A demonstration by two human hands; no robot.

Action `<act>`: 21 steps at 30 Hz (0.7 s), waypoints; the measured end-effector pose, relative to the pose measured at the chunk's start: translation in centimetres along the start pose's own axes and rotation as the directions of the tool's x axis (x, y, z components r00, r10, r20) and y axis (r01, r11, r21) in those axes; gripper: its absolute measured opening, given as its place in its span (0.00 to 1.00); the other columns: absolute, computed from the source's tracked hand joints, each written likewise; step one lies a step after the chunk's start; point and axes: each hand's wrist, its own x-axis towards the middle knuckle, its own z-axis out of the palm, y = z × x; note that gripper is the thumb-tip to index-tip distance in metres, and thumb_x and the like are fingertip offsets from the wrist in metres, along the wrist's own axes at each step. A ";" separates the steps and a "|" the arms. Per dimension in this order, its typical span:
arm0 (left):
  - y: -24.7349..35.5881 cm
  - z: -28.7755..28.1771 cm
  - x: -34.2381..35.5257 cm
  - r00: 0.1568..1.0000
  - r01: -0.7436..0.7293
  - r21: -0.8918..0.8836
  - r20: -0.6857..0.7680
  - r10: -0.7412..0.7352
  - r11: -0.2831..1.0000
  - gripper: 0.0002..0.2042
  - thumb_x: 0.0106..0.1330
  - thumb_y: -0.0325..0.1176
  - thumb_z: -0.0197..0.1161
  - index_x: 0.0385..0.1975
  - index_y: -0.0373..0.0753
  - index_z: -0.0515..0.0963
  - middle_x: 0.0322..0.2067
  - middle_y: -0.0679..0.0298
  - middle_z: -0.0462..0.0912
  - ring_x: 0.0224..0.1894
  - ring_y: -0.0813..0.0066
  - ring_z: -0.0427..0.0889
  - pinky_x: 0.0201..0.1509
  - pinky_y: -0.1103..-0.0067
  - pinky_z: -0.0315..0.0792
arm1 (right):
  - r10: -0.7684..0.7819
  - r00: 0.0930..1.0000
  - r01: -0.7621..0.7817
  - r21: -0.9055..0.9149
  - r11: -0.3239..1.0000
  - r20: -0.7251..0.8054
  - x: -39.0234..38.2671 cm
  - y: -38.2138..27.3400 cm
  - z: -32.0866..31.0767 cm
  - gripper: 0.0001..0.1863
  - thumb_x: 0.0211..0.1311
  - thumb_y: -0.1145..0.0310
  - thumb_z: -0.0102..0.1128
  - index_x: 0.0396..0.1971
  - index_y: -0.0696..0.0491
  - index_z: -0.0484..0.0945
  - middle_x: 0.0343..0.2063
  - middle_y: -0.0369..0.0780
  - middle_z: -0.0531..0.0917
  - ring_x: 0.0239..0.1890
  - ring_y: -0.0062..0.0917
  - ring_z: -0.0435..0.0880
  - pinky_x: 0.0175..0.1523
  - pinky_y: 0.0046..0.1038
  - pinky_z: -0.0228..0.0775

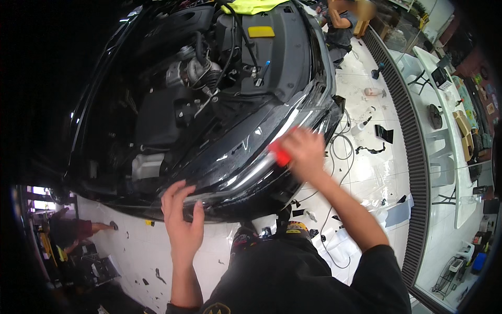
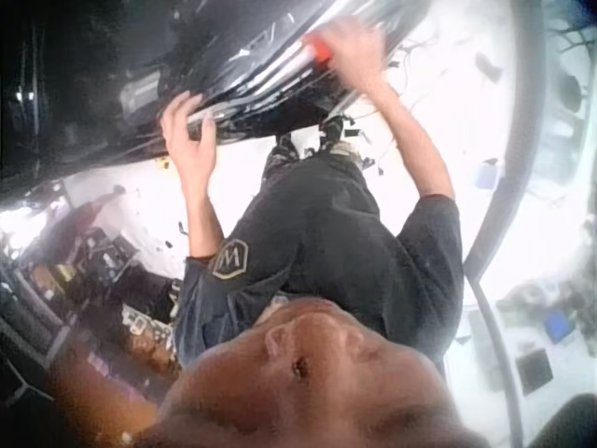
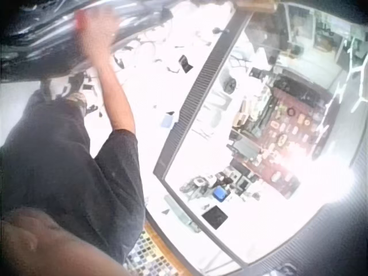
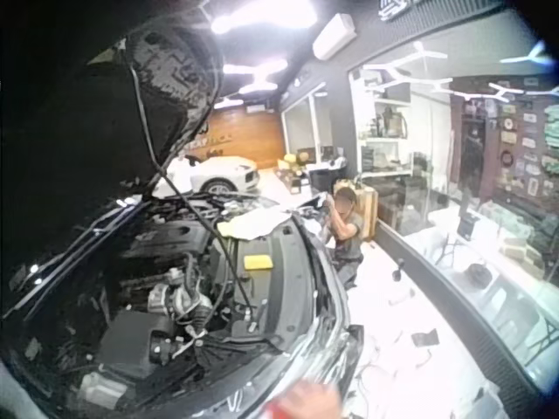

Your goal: The person applies a transparent protective film to the front bumper of a black car. They peel the backing, position the film, and use a red squeegee to smooth it out, removing air bubbles and ensuring adhesion.

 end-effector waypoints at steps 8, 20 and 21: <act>1.3 -0.3 0.6 0.999 -0.041 -0.010 -0.017 0.041 0.999 0.16 0.63 0.24 0.64 0.51 0.36 0.81 0.60 0.52 0.78 0.63 0.51 0.74 0.70 0.62 0.64 | -0.061 0.998 0.061 0.072 0.996 -0.001 1.2 2.4 -1.2 0.15 0.47 0.72 0.68 0.38 0.46 0.83 0.40 0.35 0.81 0.50 0.33 0.80 0.48 0.39 0.66; 3.2 0.0 1.5 0.994 -0.104 -0.005 0.022 0.104 0.995 0.15 0.63 0.24 0.65 0.51 0.36 0.81 0.61 0.53 0.77 0.66 0.50 0.73 0.70 0.61 0.66 | -0.203 0.979 0.203 0.005 0.979 -0.018 6.0 14.7 -2.3 0.20 0.45 0.75 0.71 0.43 0.45 0.86 0.46 0.32 0.84 0.54 0.34 0.79 0.54 0.37 0.67; 3.1 -0.2 1.2 0.994 -0.108 -0.001 0.016 0.108 0.994 0.15 0.63 0.24 0.65 0.51 0.36 0.81 0.61 0.53 0.77 0.66 0.50 0.73 0.70 0.62 0.66 | -0.151 0.986 0.152 0.006 0.988 -0.073 5.5 13.5 -2.9 0.19 0.46 0.76 0.69 0.41 0.45 0.86 0.45 0.32 0.84 0.54 0.33 0.79 0.53 0.36 0.66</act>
